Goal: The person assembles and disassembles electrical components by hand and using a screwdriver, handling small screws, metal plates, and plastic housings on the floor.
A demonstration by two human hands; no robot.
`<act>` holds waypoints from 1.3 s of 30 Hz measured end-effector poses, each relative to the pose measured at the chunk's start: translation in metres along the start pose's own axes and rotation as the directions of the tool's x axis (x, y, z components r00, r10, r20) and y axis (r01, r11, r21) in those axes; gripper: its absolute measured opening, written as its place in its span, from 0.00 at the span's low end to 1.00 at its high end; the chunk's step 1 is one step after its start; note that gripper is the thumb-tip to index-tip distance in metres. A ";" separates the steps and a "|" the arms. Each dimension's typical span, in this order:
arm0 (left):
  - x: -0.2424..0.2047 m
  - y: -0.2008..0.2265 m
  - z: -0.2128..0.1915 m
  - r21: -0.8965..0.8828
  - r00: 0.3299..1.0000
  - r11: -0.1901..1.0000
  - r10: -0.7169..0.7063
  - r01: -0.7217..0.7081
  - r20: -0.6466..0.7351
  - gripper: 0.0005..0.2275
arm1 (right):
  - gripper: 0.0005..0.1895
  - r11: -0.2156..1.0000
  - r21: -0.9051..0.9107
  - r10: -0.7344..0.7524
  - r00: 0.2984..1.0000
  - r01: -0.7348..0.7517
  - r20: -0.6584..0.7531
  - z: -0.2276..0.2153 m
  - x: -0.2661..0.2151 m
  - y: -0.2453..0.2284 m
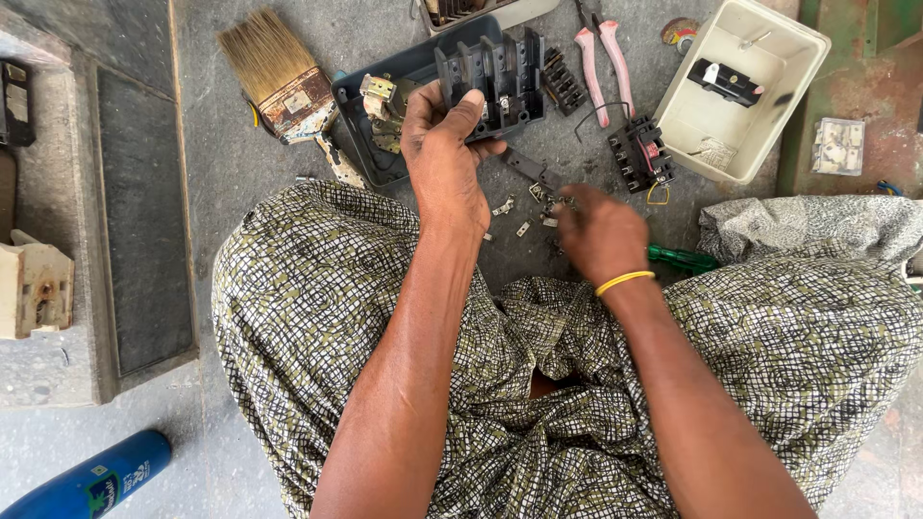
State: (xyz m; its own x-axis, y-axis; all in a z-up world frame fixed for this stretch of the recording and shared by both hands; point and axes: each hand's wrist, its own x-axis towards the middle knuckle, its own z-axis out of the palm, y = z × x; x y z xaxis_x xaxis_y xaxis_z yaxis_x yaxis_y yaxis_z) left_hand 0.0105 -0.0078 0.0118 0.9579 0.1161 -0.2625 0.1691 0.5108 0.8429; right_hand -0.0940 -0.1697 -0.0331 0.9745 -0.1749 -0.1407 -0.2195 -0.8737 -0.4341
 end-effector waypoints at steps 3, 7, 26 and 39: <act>-0.001 0.000 0.000 -0.016 1.000 1.000 0.005 -0.004 0.025 0.06 | 0.20 0.983 -0.055 0.180 0.978 -0.174 0.106 -0.007 0.003 0.015; -0.002 0.003 0.002 -0.011 1.000 1.000 -0.024 0.024 0.017 0.05 | 0.30 0.993 -0.106 0.056 0.992 -0.044 0.116 0.006 0.002 0.017; 0.000 -0.009 0.004 0.041 0.992 0.994 -0.106 0.104 0.063 0.06 | 0.08 0.982 0.089 -0.148 0.967 0.169 -0.209 0.036 0.014 0.008; -0.003 -0.009 0.006 -0.107 0.964 0.981 -0.134 0.162 0.230 0.04 | 0.08 0.256 0.964 0.133 0.990 -0.075 0.042 -0.020 -0.001 0.006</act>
State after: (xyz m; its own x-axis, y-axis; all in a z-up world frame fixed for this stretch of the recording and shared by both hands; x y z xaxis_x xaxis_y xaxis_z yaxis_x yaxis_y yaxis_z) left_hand 0.0072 -0.0178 0.0082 0.9540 -0.1525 -0.2579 0.2961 0.6114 0.7338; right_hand -0.0953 -0.1843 -0.0175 0.9337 -0.2708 -0.2343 -0.1745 0.2272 -0.9581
